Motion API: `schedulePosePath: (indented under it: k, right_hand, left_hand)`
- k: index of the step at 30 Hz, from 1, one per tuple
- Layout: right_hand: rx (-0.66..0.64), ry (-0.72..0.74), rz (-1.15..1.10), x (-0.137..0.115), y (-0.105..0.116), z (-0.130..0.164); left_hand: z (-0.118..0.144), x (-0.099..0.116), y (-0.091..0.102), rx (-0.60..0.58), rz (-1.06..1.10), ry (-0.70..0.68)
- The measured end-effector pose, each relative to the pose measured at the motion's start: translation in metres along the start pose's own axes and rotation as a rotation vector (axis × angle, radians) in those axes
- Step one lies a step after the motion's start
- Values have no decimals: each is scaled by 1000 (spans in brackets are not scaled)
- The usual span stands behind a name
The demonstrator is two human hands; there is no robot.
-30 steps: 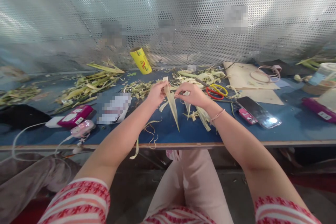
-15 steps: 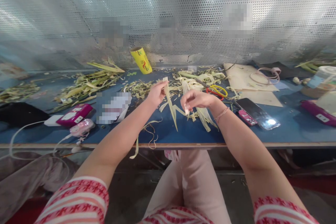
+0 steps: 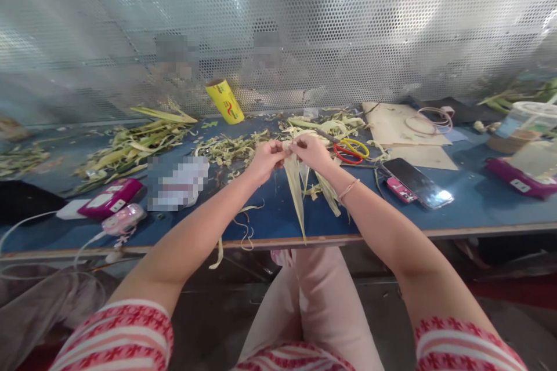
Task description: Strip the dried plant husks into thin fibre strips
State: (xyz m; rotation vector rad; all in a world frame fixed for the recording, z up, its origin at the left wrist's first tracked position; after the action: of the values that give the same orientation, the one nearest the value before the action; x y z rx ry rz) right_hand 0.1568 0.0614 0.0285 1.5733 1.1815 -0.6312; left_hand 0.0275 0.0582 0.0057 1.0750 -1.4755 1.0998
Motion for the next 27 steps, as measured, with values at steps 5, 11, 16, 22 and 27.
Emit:
schedulePosePath:
  k: [5,11,16,22,27]
  right_hand:
    - [46,9,-33,2,4,-2]
    - [162,242,160,-18,7,6]
    - [164,563,265,-50,9,23]
    - [-284,569,-76,-58,9,26]
    - [-521,495,-419,-62,17,30]
  left_hand:
    - [-2,-2,-1,9,78,41]
    - [1,-1,1,74,226,113]
    - [0,-1,3,112,369,146]
    - [-14,-9,34,296,446,197]
    - [-23,-12,54,393,504,178]
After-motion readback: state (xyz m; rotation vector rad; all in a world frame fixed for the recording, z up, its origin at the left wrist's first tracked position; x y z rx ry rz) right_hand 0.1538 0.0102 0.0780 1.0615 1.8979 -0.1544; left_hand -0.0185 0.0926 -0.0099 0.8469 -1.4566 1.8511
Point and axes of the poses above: each hand's wrist, its own z-axis away from the middle knuckle, its own y-axis out of the back of the hand, x = y × z, the point moved 8 cm from there along -z, towards the middle knuckle, and after that the axes turned 3 degrees about z, right-handed, at the moved point
